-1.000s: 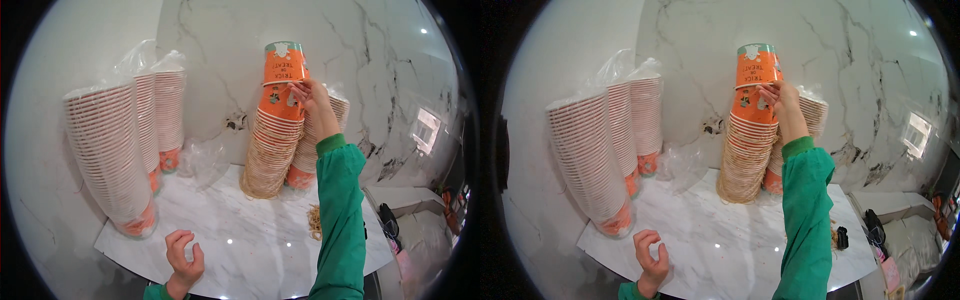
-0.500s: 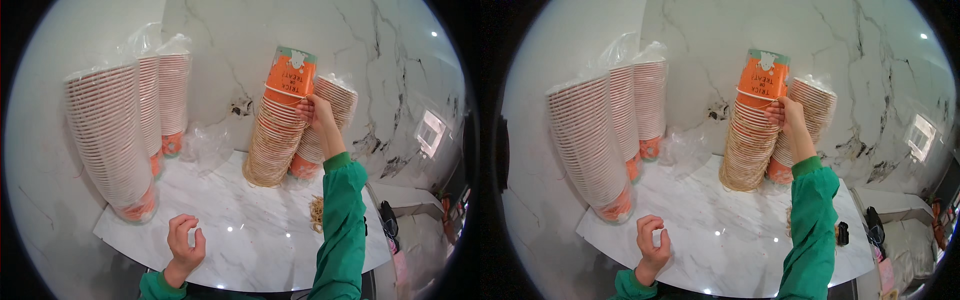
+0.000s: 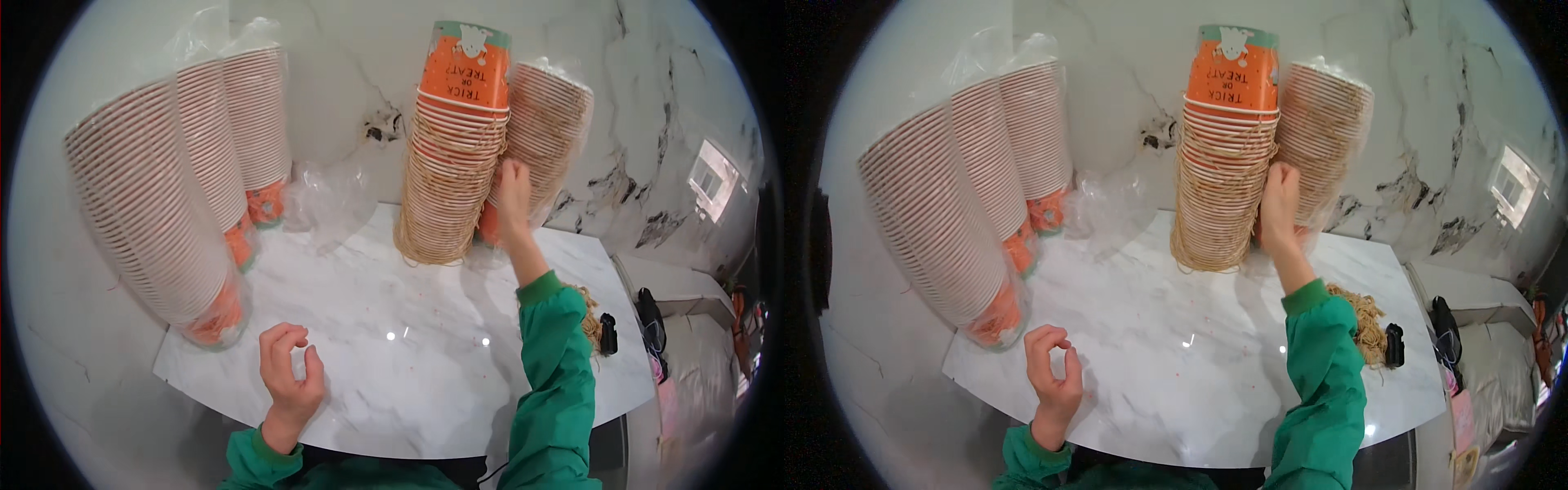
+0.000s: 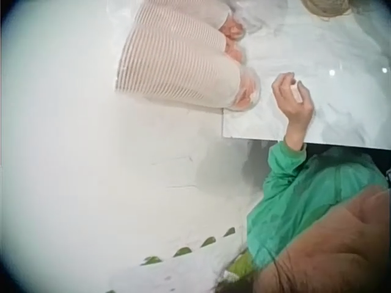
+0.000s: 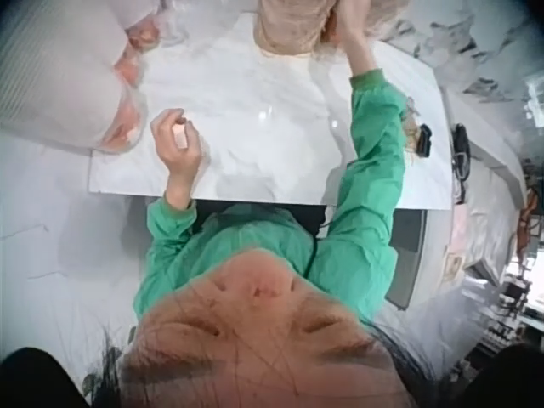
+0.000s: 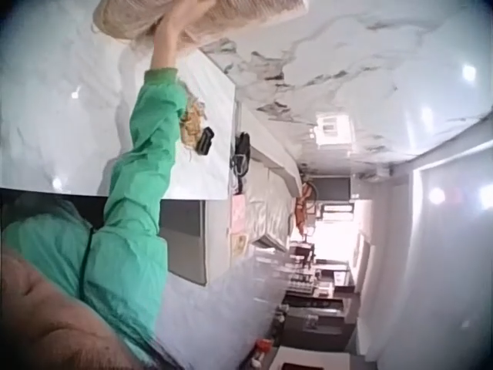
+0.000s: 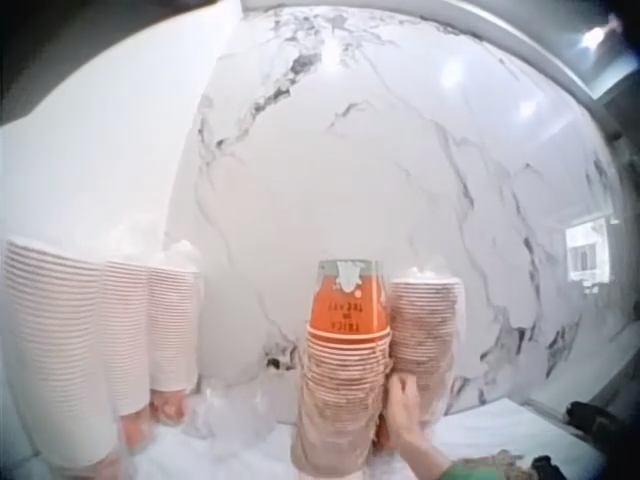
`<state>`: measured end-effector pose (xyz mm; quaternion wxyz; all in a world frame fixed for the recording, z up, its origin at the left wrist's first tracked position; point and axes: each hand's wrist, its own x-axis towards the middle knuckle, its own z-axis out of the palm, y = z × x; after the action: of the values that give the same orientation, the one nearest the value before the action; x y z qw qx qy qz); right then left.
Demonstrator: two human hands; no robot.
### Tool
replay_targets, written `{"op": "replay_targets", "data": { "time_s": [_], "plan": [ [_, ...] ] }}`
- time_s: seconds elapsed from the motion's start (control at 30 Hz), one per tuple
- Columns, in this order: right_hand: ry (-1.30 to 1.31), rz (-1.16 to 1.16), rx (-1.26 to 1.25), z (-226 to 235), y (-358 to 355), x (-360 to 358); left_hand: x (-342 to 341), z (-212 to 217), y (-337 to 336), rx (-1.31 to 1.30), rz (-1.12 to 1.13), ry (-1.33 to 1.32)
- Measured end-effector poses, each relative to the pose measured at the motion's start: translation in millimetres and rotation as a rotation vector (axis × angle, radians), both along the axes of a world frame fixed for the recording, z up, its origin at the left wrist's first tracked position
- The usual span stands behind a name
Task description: The person is packaging stacks of paper cups by securing them with rubber bands and placing them into plastic bags.
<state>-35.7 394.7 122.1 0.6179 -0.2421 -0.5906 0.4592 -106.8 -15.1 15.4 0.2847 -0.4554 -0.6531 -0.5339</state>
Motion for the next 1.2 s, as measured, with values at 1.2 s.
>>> {"op": "replay_targets", "data": {
  "time_s": [1.2],
  "plan": [
    [-0.392,0.374,0.114,-113,-86,102,-95,-2,139,-0.406,-0.792,-1.006]
  ]
}}
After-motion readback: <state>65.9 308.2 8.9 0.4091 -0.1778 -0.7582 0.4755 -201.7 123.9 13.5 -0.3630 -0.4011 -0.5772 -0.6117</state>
